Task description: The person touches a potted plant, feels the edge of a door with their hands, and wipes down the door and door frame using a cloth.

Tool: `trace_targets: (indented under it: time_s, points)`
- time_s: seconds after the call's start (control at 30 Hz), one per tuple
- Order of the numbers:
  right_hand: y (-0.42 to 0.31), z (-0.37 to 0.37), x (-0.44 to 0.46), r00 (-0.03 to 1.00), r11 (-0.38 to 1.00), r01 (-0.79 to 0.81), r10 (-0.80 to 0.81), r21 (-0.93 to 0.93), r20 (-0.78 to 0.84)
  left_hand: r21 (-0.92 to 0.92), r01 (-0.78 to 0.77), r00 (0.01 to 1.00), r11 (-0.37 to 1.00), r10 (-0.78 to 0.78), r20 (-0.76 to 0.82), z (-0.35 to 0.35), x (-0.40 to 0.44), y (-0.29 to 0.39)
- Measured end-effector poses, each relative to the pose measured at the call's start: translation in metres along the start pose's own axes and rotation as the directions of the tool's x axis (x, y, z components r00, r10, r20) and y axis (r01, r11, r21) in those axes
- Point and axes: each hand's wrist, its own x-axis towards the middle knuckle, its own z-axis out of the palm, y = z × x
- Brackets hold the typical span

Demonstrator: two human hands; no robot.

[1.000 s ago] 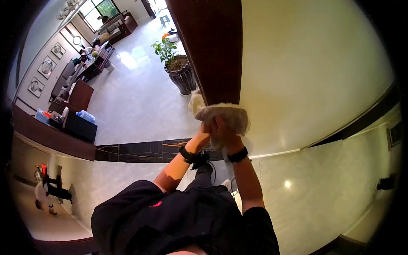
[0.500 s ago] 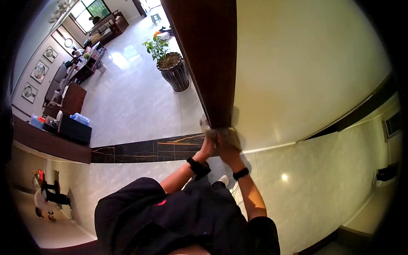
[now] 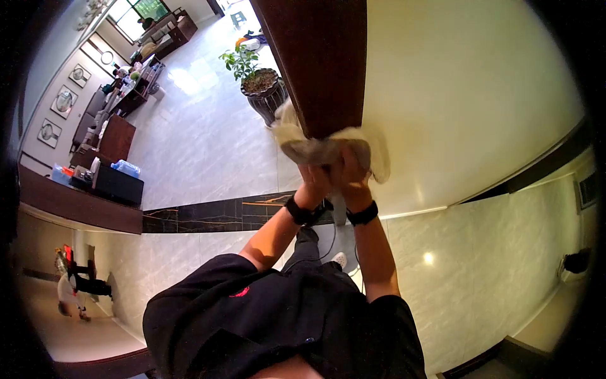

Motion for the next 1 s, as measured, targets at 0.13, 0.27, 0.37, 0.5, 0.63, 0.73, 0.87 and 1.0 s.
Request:
trace_targets:
  time_s: [0.13, 0.27, 0.37, 0.5, 0.63, 0.73, 0.87, 1.0]
  points:
    - [0.002, -0.008, -0.095, 0.896, 0.939, -0.296, 0.208, 0.177, 0.392, 0.269, -0.256, 0.941, 0.929, 0.175, 0.289, 0.002, -0.067, -0.050]
    - [-0.016, -0.048, -0.137, 0.697, 0.906, -0.416, 0.373, -0.079, 0.613, 0.109, 0.174, 0.786, 0.979, -0.205, 0.583, -0.020, -0.101, -0.052]
    - [-0.015, -0.080, -0.141, 0.575, 0.726, -0.687, 0.544, 0.001, 0.611, 0.143, 0.440, 0.812, 0.887, -0.460, 0.358, -0.041, -0.126, -0.042]
    - [-0.011, -0.126, -0.095, 0.619, 0.735, -0.669, 0.471, 0.108, 0.628, 0.058, 0.679, 0.596, 0.732, -0.595, 0.540, -0.056, -0.180, -0.064]
    - [-0.004, -0.157, -0.064, 0.589, 0.687, -0.711, 0.466, 0.149, 0.661, 0.077, -0.002, 0.483, 0.997, -0.067, 0.873, -0.058, -0.156, -0.026]
    - [0.005, -0.164, -0.086, 0.553, 0.631, -0.765, 0.543, 0.127, 0.632, 0.186, 0.869, -0.094, 0.459, -0.216, 0.972, -0.033, -0.120, 0.012]
    - [0.021, -0.198, -0.112, 0.216, 0.245, -0.969, 0.748, 0.042, 0.628, 0.097, 0.994, -0.091, 0.050, -0.122, 0.988, 0.009, -0.095, 0.051]
    - [0.030, -0.243, -0.177, -0.086, -0.187, -0.973, 0.840, 0.136, 0.535, 0.079, 0.996, -0.078, -0.041, 0.022, 0.997, 0.040, -0.088, 0.080]
